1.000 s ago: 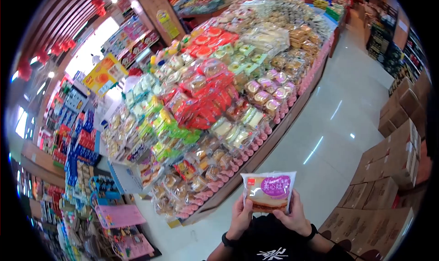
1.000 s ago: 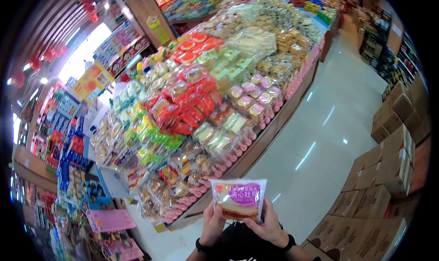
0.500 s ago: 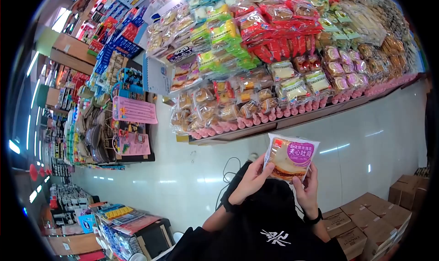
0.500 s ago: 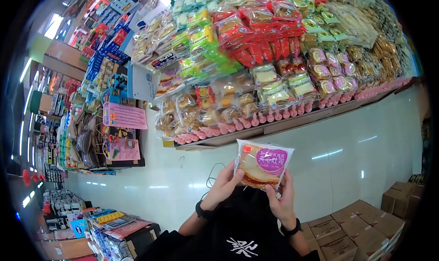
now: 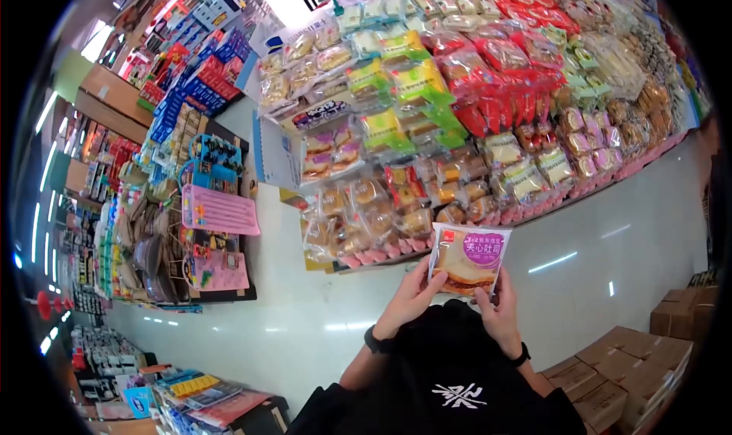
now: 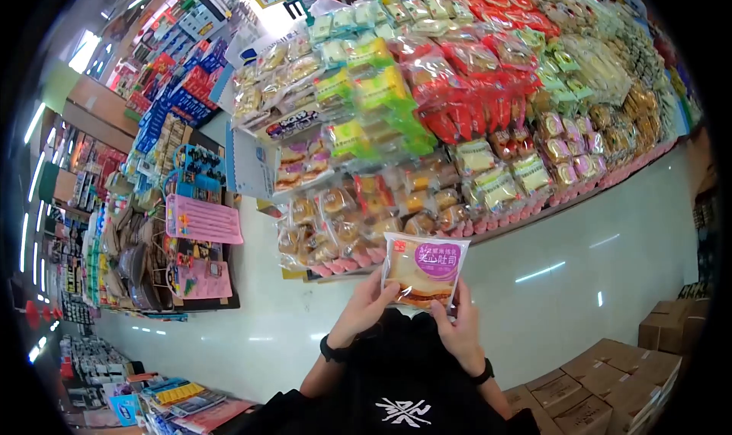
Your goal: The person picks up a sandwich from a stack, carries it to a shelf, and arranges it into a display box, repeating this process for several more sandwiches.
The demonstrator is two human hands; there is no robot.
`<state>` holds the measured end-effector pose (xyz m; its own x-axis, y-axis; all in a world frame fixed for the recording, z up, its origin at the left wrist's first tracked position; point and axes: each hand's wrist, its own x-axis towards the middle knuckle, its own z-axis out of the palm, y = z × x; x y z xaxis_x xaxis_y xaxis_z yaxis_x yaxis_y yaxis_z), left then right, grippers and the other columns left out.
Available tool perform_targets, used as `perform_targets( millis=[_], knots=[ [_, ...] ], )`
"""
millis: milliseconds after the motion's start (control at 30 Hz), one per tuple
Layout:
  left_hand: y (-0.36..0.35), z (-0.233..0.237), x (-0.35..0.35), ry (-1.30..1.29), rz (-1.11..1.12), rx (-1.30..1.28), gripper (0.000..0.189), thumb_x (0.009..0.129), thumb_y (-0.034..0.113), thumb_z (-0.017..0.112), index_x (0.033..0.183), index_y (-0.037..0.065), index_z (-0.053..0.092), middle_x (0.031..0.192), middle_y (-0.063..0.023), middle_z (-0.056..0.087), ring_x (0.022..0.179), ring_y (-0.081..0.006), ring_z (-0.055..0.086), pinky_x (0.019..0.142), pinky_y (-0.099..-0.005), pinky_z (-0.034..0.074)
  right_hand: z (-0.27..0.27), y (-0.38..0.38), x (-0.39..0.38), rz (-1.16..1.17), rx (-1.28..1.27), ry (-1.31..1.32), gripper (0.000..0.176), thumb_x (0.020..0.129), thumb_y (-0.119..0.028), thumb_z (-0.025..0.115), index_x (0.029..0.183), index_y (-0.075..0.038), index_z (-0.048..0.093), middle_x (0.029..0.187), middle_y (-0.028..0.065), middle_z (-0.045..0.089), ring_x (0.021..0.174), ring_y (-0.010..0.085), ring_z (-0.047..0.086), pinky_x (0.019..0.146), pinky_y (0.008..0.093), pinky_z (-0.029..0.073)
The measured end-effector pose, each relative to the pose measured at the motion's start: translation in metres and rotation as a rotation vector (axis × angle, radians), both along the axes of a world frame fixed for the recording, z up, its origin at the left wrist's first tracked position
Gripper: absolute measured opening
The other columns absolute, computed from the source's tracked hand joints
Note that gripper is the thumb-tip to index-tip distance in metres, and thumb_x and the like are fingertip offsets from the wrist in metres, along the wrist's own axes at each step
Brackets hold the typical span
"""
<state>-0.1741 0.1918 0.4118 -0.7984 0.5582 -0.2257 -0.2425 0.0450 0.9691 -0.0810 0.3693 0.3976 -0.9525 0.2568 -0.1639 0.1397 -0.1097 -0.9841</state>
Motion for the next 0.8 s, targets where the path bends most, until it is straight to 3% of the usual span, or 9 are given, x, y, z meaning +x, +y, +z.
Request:
perform_targets(
  millis=[167, 333, 400, 433, 467, 533, 633, 733, 800],
  knots=[
    [-0.064, -0.032, -0.055, 0.262, 0.031, -0.103, 0.042, 0.096, 0.021, 0.054, 0.130, 0.000, 0.044, 0.089, -0.0079, 0.057, 0.078, -0.0145, 0.052, 0.074, -0.0285, 0.043, -0.018, -0.064, -0.053, -0.013, 0.033, 0.062, 0.059, 0.088, -0.004, 0.059, 0.139, 0.003, 0.029, 0.120, 0.0136, 0.055, 0.098, 0.0146, 0.059, 0.070, 0.0241, 0.054],
    [-0.125, -0.073, -0.102, 0.246, 0.075, -0.184, 0.033, 0.095, 0.022, 0.054, 0.120, 0.000, 0.050, 0.082, -0.0060, 0.057, 0.069, -0.0117, 0.050, 0.062, -0.0275, 0.042, -0.039, -0.109, -0.112, 0.113, 0.120, 0.022, 0.061, 0.087, -0.004, 0.061, 0.139, 0.002, 0.030, 0.123, 0.0150, 0.055, 0.103, 0.0178, 0.058, 0.078, 0.0281, 0.052],
    [-0.142, -0.063, -0.127, 0.042, 0.089, -0.168, 0.031, 0.095, 0.023, 0.055, 0.116, 0.000, 0.052, 0.084, -0.0059, 0.058, 0.069, -0.0103, 0.052, 0.060, -0.0266, 0.044, -0.050, -0.124, -0.137, 0.115, 0.126, 0.053, 0.059, 0.087, -0.004, 0.061, 0.138, 0.002, 0.032, 0.122, 0.0165, 0.055, 0.107, 0.0192, 0.057, 0.086, 0.0306, 0.049],
    [-0.147, -0.054, -0.135, -0.106, 0.180, -0.085, 0.031, 0.094, 0.024, 0.057, 0.113, -0.001, 0.054, 0.086, -0.0077, 0.060, 0.076, -0.0123, 0.057, 0.065, -0.0290, 0.047, -0.053, -0.131, -0.156, 0.142, 0.183, 0.147, 0.057, 0.087, -0.005, 0.061, 0.137, 0.003, 0.034, 0.121, 0.0175, 0.056, 0.109, 0.0203, 0.057, 0.087, 0.0316, 0.048],
    [-0.156, -0.081, -0.147, 0.133, 0.249, -0.169, 0.029, 0.094, 0.022, 0.056, 0.111, -0.002, 0.055, 0.091, -0.0104, 0.063, 0.081, -0.0167, 0.060, 0.072, -0.0319, 0.049, -0.057, -0.136, -0.185, 0.164, 0.248, 0.258, 0.056, 0.087, -0.007, 0.061, 0.135, 0.003, 0.035, 0.120, 0.0184, 0.056, 0.110, 0.0215, 0.057, 0.088, 0.0326, 0.047],
    [-0.177, -0.069, -0.187, 0.476, 0.276, -0.306, 0.031, 0.095, 0.022, 0.054, 0.115, -0.001, 0.054, 0.093, -0.0023, 0.062, 0.079, -0.0144, 0.057, 0.070, -0.0292, 0.047, -0.059, -0.148, -0.245, 0.288, 0.507, 0.182, 0.048, 0.087, -0.016, 0.061, 0.127, 0.001, 0.042, 0.115, 0.0196, 0.058, 0.107, 0.0276, 0.059, 0.087, 0.0349, 0.047],
    [-0.202, -0.062, -0.237, 0.387, 0.225, -0.402, 0.029, 0.092, 0.018, 0.056, 0.114, -0.002, 0.054, 0.096, -0.0058, 0.063, 0.080, -0.0197, 0.059, 0.076, -0.0327, 0.047, -0.080, -0.169, -0.302, 0.331, 0.373, 0.236, 0.046, 0.087, -0.019, 0.062, 0.125, 0.000, 0.044, 0.106, 0.0173, 0.062, 0.099, 0.0265, 0.061, 0.083, 0.0346, 0.048],
    [-0.221, -0.118, -0.306, 0.543, 0.224, -0.214, 0.025, 0.091, 0.013, 0.053, 0.111, -0.003, 0.055, 0.096, -0.0119, 0.064, 0.082, -0.0216, 0.060, 0.077, -0.0337, 0.048, -0.084, -0.198, -0.367, 0.365, 0.315, 0.191, 0.045, 0.088, -0.024, 0.064, 0.119, 0.001, 0.045, 0.097, 0.0132, 0.061, 0.085, 0.0186, 0.059, 0.073, 0.0314, 0.047],
    [-0.235, -0.177, -0.355, 0.449, 0.284, -0.186, 0.025, 0.091, 0.012, 0.052, 0.110, -0.004, 0.055, 0.095, -0.0143, 0.064, 0.084, -0.0226, 0.061, 0.077, -0.0341, 0.048, -0.110, -0.211, -0.407, 0.372, 0.535, 0.321, 0.042, 0.089, -0.026, 0.063, 0.117, 0.001, 0.046, 0.089, 0.0100, 0.061, 0.076, 0.0161, 0.057, 0.066, 0.0309, 0.046]
  ],
)
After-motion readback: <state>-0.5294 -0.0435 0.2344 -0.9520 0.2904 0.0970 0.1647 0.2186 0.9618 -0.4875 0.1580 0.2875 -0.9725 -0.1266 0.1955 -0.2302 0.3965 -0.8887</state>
